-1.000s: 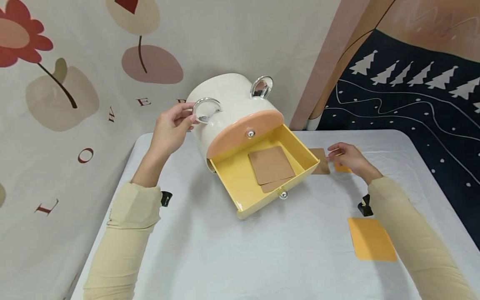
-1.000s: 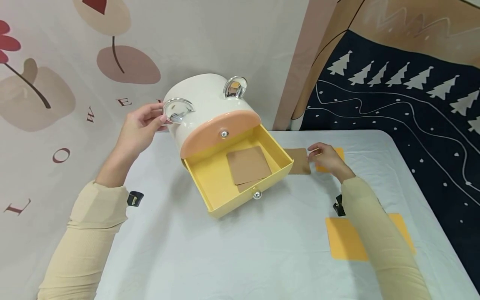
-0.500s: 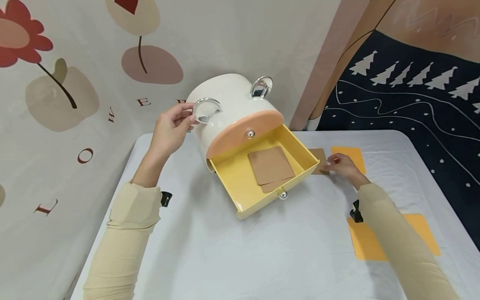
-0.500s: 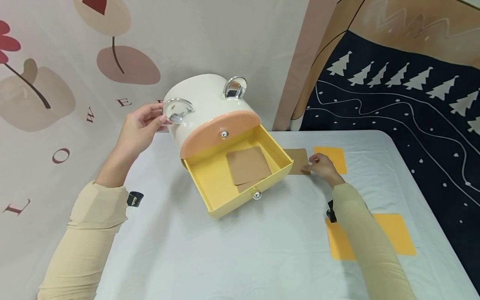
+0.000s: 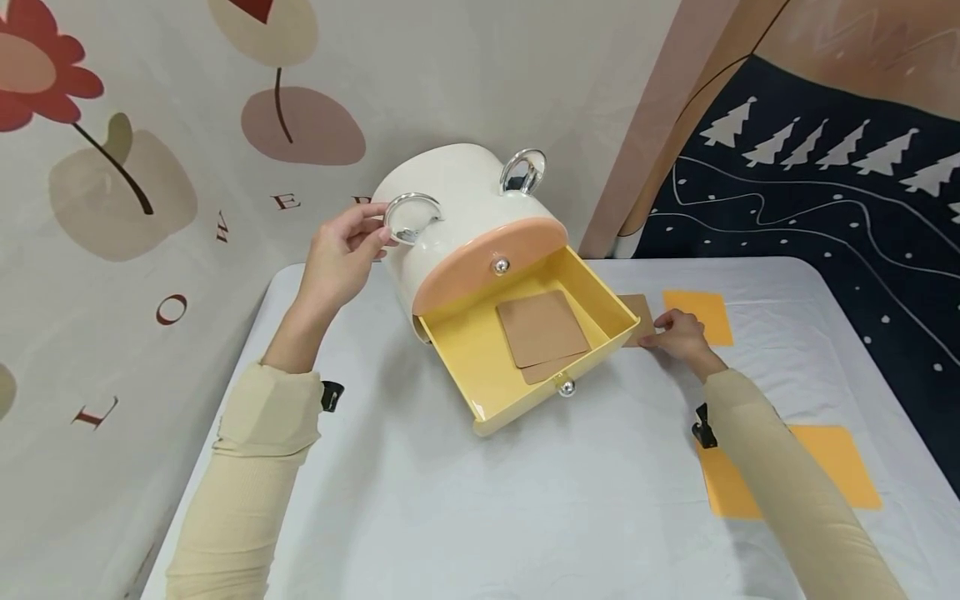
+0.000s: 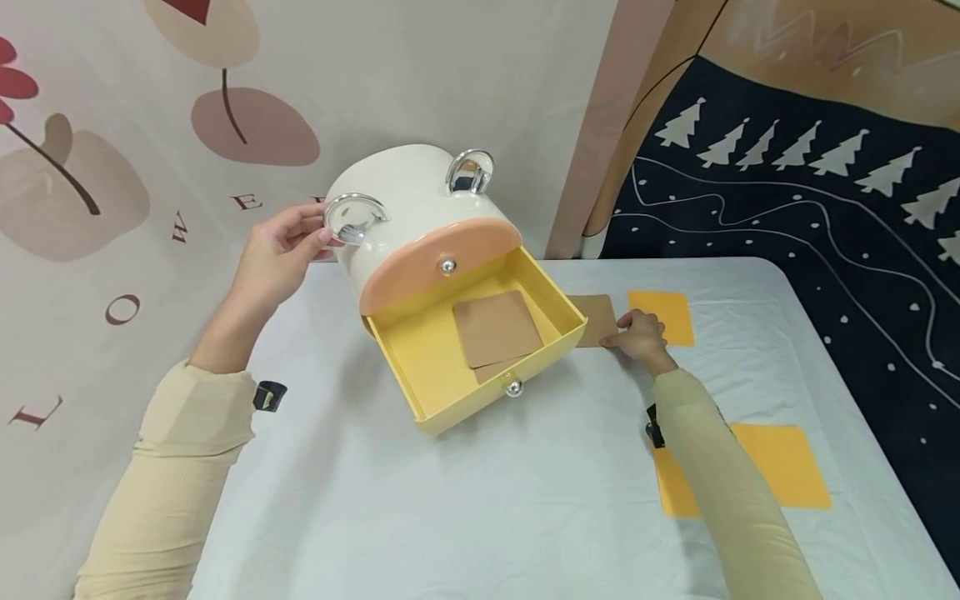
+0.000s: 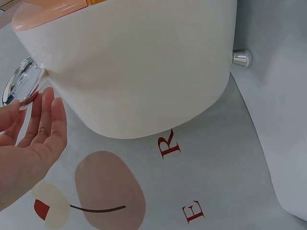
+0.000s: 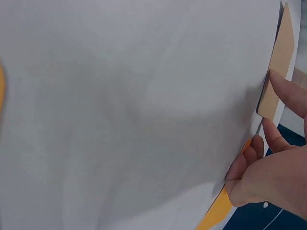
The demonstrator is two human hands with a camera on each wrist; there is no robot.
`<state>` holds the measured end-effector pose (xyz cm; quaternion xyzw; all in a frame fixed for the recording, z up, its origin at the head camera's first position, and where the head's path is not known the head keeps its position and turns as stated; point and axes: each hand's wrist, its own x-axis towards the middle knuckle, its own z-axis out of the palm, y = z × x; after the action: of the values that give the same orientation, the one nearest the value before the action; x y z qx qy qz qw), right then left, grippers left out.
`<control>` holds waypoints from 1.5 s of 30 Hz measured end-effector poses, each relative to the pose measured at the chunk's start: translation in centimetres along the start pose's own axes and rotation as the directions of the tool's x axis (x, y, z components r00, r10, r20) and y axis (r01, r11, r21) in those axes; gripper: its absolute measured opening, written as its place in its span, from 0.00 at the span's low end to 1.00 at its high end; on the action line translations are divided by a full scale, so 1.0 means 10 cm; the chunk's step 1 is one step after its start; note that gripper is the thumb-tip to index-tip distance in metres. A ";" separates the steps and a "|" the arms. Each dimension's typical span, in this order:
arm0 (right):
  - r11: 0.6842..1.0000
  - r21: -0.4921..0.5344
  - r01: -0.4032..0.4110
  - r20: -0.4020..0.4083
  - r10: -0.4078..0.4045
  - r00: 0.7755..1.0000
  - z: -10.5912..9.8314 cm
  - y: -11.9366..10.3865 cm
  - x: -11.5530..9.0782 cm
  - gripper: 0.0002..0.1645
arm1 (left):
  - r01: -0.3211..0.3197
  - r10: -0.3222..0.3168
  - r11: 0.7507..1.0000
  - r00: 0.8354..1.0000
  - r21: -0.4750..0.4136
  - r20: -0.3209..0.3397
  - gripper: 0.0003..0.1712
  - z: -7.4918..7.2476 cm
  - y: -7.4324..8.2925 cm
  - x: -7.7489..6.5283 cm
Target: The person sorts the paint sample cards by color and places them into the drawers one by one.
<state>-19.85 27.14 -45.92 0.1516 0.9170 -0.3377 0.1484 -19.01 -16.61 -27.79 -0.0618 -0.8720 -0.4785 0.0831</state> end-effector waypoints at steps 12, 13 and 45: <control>1.000 0.012 -0.019 0.018 0.019 1.000 0.01 -0.01 0.00 0.31 | -0.005 0.005 1.000 1.000 -0.009 -0.002 0.17 0.00 0.00 0.02; 1.000 0.015 -0.024 0.017 0.024 1.000 0.01 -0.01 0.00 0.31 | -0.006 0.006 1.000 1.000 -0.010 -0.002 0.17 0.00 0.00 0.02; 0.888 0.436 0.145 0.016 -0.169 0.985 -0.62 0.01 -0.32 0.14 | -0.002 0.002 1.000 1.000 -0.007 0.001 0.17 0.01 0.00 0.02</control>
<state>-17.98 30.79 -40.25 0.0968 0.8240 -0.5477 0.1078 -19.18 -16.55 -27.83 -0.0630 -0.8703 -0.4813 0.0830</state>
